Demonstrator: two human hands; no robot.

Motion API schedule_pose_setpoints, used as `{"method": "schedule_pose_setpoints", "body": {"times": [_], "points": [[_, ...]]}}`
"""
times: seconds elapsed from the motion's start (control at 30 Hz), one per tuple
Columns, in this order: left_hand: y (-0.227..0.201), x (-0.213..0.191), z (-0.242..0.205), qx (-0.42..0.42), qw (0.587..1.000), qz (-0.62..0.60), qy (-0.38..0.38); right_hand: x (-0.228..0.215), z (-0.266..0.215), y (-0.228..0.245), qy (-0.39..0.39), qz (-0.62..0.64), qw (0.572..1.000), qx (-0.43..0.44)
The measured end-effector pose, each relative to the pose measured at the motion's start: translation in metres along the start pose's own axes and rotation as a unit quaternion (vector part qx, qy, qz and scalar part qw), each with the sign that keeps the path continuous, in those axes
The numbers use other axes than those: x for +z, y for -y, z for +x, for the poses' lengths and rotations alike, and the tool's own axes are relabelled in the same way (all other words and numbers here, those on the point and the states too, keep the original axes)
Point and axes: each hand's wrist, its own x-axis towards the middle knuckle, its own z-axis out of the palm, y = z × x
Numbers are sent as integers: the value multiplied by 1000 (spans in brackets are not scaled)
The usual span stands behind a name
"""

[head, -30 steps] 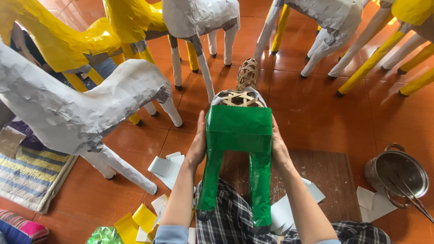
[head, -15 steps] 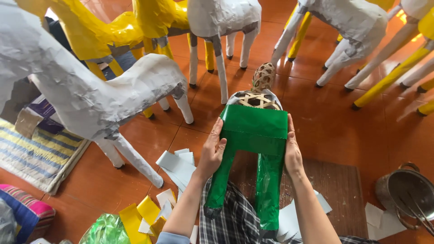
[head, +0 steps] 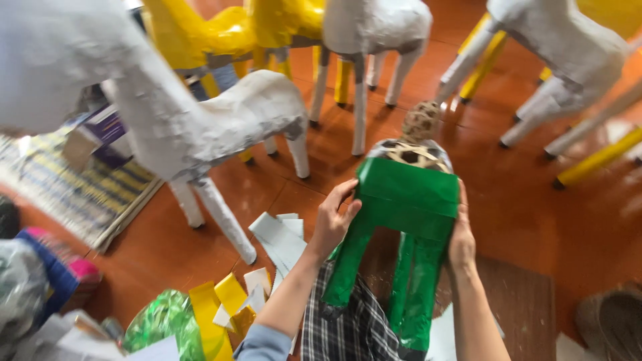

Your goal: Applying colored paper strips to a horse sculpture frame using glue and scissors.

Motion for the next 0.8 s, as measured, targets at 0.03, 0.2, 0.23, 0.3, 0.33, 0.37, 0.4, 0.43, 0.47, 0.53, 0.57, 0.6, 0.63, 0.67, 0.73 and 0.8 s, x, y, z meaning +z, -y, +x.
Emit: {"method": "schedule_pose_setpoints", "body": {"times": [0.03, 0.2, 0.23, 0.3, 0.33, 0.37, 0.4, 0.43, 0.47, 0.53, 0.57, 0.6, 0.63, 0.67, 0.73, 0.8], "points": [[2, -2, 4, -39, 996, -73, -14, -3, 2, -10, -12, 7, 1000, 0], [42, 2, 22, -55, 989, -133, 16, -1, -1, -23, -5, 12, 1000, 7], [41, -1, 22, -107, 977, -156, 96, -15, 4, -49, 11, 74, 997, 14], [27, -8, 21, -121, 977, -142, 100, 12, -4, -8, 13, 85, 995, 45], [20, -8, 21, -136, 973, -138, 122, 22, -10, 14, -5, 89, 993, 76], [17, -11, 21, -136, 975, -135, 109, 26, -11, 17, 8, 89, 993, 77], [14, -13, 20, -152, 974, -109, 130, 28, -14, 21, 8, 71, 995, 75], [10, -14, 20, -169, 970, -84, 150, 30, -17, 24, 9, 53, 996, 72], [9, -16, 19, -169, 971, -84, 144, 32, -17, 26, 15, 51, 996, 72], [3, -18, 19, -209, 959, -113, 155, 36, -19, 30, 1, -51, 997, 65], [1, -18, 20, -208, 960, -113, 151, 38, -20, 36, 5, -51, 997, 63], [-2, -19, 19, -212, 957, -127, 154, 40, -23, 43, 6, -30, 997, 73], [-5, -19, 19, -216, 953, -141, 156, 42, -26, 49, 8, -9, 997, 83], [-4, -21, 17, -217, 954, -140, 153, 36, -25, 47, 11, -8, 996, 84], [-3, -23, 13, -255, 950, -92, 155, 22, -26, 42, 34, -105, 994, 10], [118, -21, -24, -263, 831, -482, 86, -5, -39, 19, -15, -52, 994, 90]]}}
